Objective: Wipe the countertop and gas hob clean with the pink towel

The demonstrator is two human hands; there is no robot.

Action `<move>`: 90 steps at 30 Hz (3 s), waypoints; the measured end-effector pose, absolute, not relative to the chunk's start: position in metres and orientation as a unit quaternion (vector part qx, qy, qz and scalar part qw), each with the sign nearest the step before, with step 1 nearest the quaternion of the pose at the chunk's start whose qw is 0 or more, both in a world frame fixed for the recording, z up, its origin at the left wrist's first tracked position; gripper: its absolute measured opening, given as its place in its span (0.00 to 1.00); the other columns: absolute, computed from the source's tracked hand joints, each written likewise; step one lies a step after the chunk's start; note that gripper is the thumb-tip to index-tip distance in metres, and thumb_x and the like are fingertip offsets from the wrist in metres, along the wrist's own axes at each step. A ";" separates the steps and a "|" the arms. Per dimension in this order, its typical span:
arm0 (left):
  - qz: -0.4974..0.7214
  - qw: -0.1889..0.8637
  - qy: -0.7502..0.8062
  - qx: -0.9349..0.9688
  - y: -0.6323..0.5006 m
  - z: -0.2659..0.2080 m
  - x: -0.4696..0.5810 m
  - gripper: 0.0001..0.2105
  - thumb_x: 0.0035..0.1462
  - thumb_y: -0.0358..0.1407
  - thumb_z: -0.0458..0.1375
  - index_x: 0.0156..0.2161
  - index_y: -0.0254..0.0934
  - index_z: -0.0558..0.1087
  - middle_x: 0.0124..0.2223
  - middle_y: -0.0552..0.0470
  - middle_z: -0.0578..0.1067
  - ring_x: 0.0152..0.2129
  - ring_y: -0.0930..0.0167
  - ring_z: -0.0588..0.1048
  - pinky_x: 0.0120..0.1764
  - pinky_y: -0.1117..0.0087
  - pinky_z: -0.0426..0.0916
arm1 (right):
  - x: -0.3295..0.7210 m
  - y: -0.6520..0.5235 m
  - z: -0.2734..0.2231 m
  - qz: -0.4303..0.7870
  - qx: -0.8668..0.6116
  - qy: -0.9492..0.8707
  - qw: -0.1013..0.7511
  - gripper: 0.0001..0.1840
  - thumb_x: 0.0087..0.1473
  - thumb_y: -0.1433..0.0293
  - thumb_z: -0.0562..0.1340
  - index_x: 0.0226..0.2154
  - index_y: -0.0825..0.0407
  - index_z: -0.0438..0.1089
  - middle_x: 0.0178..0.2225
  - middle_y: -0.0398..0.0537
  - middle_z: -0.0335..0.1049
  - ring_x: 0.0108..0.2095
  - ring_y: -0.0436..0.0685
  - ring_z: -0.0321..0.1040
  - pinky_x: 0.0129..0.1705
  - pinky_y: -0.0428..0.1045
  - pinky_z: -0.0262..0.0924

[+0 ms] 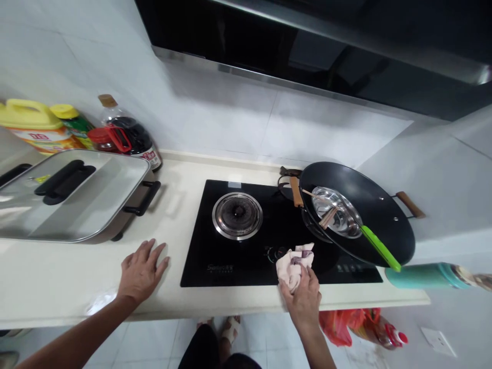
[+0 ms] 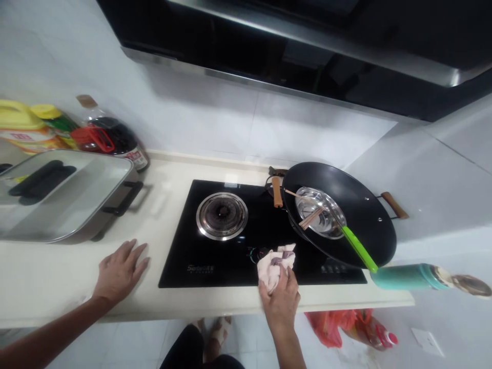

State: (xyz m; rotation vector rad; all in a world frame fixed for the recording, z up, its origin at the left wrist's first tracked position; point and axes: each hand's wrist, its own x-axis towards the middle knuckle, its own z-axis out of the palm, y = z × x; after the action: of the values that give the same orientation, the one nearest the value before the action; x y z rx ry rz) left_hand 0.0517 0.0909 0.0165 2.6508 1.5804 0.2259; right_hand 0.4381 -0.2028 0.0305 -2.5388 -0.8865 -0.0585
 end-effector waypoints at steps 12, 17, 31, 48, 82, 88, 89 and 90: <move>0.062 0.031 0.520 0.852 0.091 0.020 0.052 0.23 0.68 0.47 0.46 0.62 0.42 0.69 0.69 0.38 0.65 0.68 0.53 0.60 0.64 0.45 0.56 | 0.374 -0.110 0.052 0.091 -0.783 -0.594 0.159 0.35 0.49 0.69 0.67 0.60 0.53 0.66 0.55 0.57 0.69 0.55 0.68 0.62 0.60 0.61 0.58; 0.080 0.028 0.513 0.854 0.091 0.016 0.050 0.27 0.69 0.48 0.43 0.62 0.39 0.71 0.69 0.36 0.65 0.68 0.52 0.60 0.63 0.43 0.56 | 0.435 -0.056 0.069 0.154 -0.728 -0.657 0.124 0.30 0.53 0.67 0.68 0.60 0.44 0.68 0.56 0.49 0.67 0.53 0.62 0.62 0.56 0.55 0.59; 0.090 0.025 0.511 0.854 0.087 0.019 0.053 0.26 0.68 0.48 0.44 0.61 0.37 0.72 0.68 0.35 0.66 0.68 0.53 0.60 0.63 0.44 0.56 | 0.574 -0.066 0.072 0.102 -0.807 -0.577 0.077 0.28 0.56 0.76 0.62 0.56 0.36 0.74 0.60 0.47 0.64 0.52 0.61 0.59 0.55 0.56 0.57; 0.077 0.030 0.513 0.855 0.089 0.017 0.051 0.27 0.69 0.49 0.42 0.62 0.38 0.71 0.69 0.36 0.65 0.68 0.53 0.59 0.64 0.44 0.55 | 0.614 -0.120 0.054 0.090 -0.820 -0.550 0.128 0.30 0.54 0.74 0.57 0.58 0.41 0.73 0.63 0.43 0.68 0.62 0.59 0.66 0.67 0.56 0.57; 0.082 0.012 0.505 0.859 0.090 0.015 0.050 0.28 0.69 0.48 0.42 0.62 0.35 0.72 0.68 0.34 0.66 0.67 0.51 0.60 0.62 0.43 0.57 | 0.364 -0.168 0.011 0.065 -0.783 -0.548 0.288 0.28 0.49 0.68 0.65 0.54 0.48 0.71 0.60 0.54 0.71 0.62 0.71 0.63 0.65 0.66 0.58; 0.090 -0.005 0.502 0.860 0.089 0.012 0.049 0.25 0.70 0.47 0.44 0.61 0.37 0.72 0.68 0.36 0.67 0.67 0.53 0.62 0.62 0.45 0.58 | 0.417 -0.066 0.038 0.089 -0.831 -0.406 0.371 0.31 0.58 0.63 0.55 0.61 0.60 0.64 0.58 0.65 0.70 0.58 0.68 0.67 0.62 0.63 0.61; 0.090 -0.006 0.502 0.860 0.088 0.012 0.049 0.25 0.69 0.47 0.44 0.61 0.37 0.73 0.67 0.36 0.67 0.67 0.53 0.62 0.62 0.45 0.58 | 0.432 -0.053 0.042 0.076 -0.844 -0.384 0.367 0.33 0.59 0.61 0.54 0.63 0.61 0.62 0.61 0.67 0.67 0.61 0.68 0.64 0.63 0.63 0.59; 0.090 -0.007 0.502 0.860 0.088 0.013 0.049 0.25 0.69 0.47 0.45 0.61 0.37 0.73 0.67 0.36 0.68 0.67 0.53 0.62 0.62 0.45 0.58 | 0.445 -0.041 0.045 0.072 -0.854 -0.383 0.344 0.35 0.60 0.60 0.54 0.64 0.63 0.60 0.64 0.68 0.63 0.65 0.69 0.60 0.65 0.64 0.56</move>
State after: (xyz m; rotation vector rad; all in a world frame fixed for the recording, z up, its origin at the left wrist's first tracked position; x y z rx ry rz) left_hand 0.0490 0.0879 0.0126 2.7128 1.5847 0.2849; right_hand 0.4446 -0.0412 0.0447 -2.2179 -0.9953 0.1883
